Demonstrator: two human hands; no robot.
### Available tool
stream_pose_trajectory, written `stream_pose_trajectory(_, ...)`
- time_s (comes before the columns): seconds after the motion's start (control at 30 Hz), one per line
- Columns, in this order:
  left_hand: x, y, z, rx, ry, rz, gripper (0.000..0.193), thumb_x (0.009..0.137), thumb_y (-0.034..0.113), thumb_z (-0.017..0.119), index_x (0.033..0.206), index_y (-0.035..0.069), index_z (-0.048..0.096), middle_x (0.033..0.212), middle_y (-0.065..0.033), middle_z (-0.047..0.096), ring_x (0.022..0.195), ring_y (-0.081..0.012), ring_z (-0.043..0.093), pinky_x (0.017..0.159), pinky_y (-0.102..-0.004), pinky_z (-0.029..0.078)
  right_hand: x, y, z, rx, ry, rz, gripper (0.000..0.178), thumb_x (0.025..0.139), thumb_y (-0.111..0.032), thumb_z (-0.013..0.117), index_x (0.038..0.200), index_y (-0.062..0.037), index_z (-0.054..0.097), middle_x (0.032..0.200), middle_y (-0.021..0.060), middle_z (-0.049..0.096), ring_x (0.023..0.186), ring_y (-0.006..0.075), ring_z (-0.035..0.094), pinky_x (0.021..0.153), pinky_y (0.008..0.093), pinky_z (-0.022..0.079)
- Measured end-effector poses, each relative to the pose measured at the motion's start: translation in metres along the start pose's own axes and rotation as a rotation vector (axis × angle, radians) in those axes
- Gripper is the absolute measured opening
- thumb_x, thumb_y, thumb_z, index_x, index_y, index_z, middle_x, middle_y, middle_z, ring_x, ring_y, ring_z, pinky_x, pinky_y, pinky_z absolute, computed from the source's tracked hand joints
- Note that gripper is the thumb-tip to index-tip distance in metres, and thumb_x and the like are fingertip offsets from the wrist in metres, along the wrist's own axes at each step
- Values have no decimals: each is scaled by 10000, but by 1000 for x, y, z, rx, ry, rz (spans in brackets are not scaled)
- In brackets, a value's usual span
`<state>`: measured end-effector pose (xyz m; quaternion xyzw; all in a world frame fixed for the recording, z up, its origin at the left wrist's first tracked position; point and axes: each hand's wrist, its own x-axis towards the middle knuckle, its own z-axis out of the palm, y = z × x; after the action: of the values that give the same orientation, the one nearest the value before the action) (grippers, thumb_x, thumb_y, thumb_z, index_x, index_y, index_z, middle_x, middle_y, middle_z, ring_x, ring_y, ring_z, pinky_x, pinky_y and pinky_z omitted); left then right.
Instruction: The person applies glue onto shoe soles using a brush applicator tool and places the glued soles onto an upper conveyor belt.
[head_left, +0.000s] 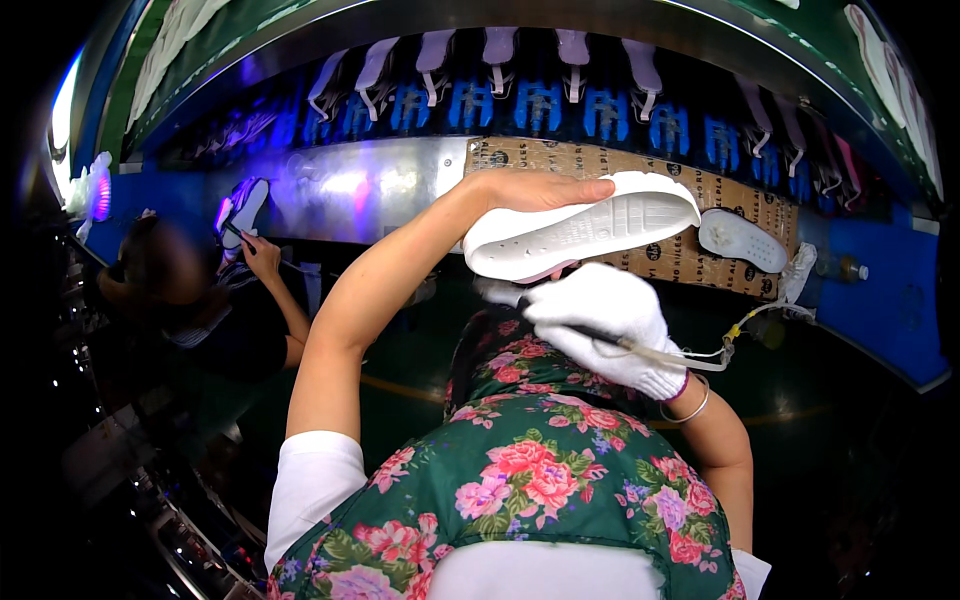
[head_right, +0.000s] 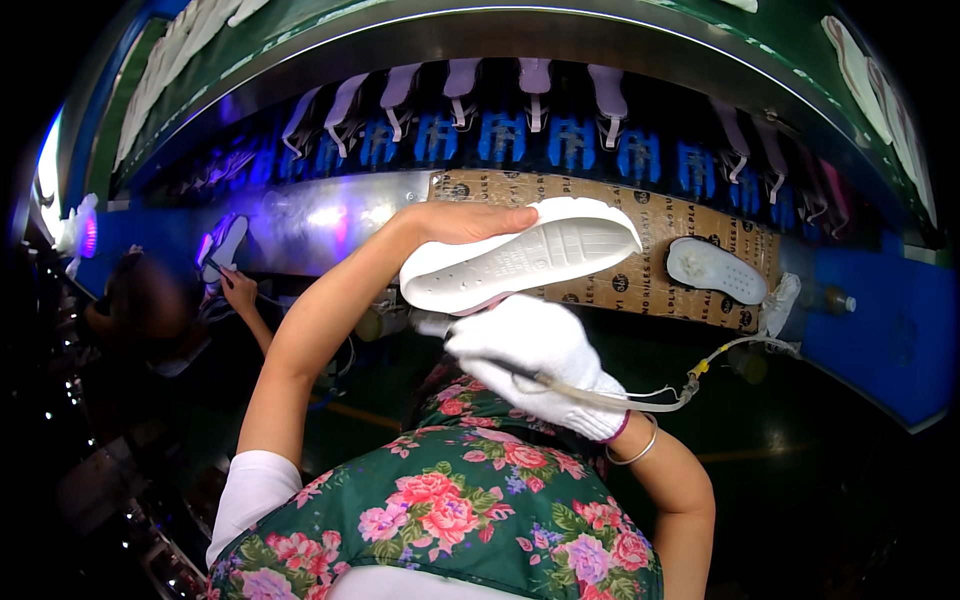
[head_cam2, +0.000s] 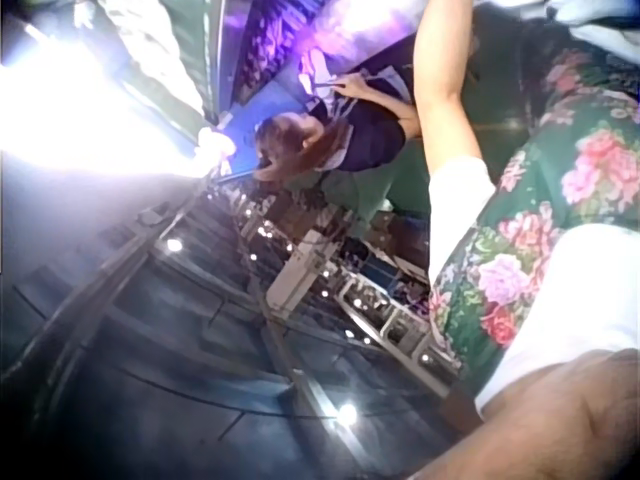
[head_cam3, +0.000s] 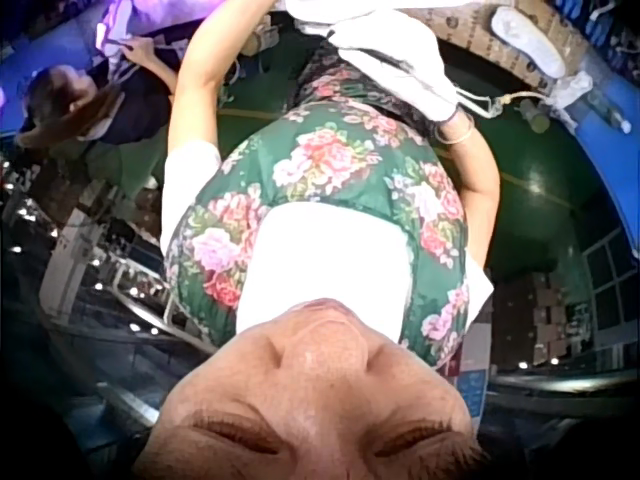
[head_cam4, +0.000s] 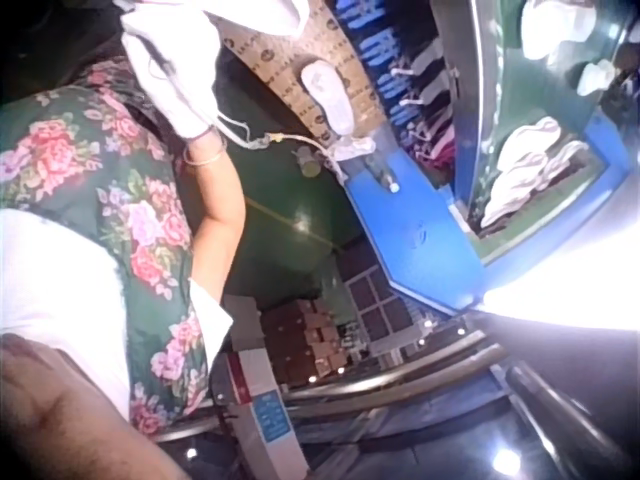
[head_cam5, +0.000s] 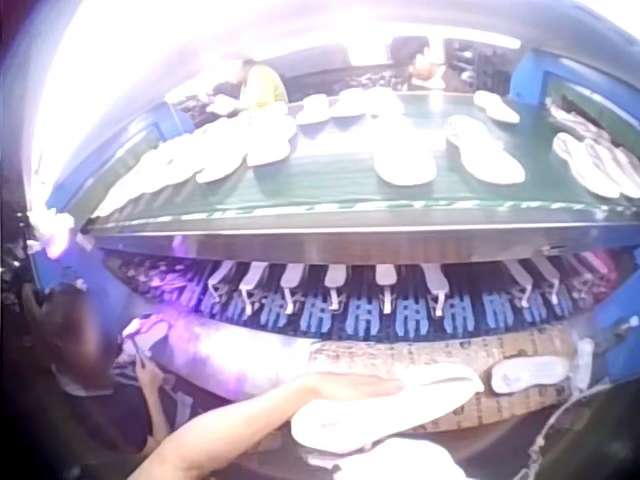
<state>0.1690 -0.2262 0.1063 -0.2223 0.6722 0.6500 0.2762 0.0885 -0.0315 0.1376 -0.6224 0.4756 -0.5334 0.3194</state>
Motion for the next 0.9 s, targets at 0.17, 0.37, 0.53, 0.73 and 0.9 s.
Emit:
stream_pose_trajectory(0.17,5,22,-7,179,-79,-71,965,868,802,328,1453,39,417,1484,-227,397,1370,-344,398,1121,-395,329,0,10,-8,-114,-9,-44,226,728,-27,764,929,-104,695,904,82,697,789,276,669,679,357,546)
stream_pose_trajectory(0.37,18,-4,-11,287,189,-160,983,858,824,276,1512,91,312,1473,-246,401,1368,-333,405,1135,-405,320,-11,-4,-22,-125,53,60,176,765,-53,765,931,-90,721,895,87,711,773,250,678,697,348,536)
stream_pose_trajectory(0.53,10,-37,22,-1055,182,53,948,835,844,256,1327,77,517,948,-223,674,731,-344,698,608,-468,604,-24,-5,-30,349,438,459,204,826,-14,725,1028,3,715,977,96,715,868,158,675,785,274,541)
stream_pose_trajectory(0.73,23,-59,67,-1140,264,439,569,1022,428,358,1353,-23,459,1233,-214,598,1089,-331,621,949,-476,518,-5,-2,-50,-52,456,269,221,807,-18,745,1027,-4,725,1001,119,718,914,190,686,814,297,546)
stream_pose_trajectory(0.9,-7,-46,68,-839,269,178,538,1014,396,429,1414,37,416,1384,-188,500,1197,-324,565,977,-500,514,0,-3,-56,-55,372,226,206,784,-86,767,985,-50,737,993,112,723,923,228,689,822,328,544)
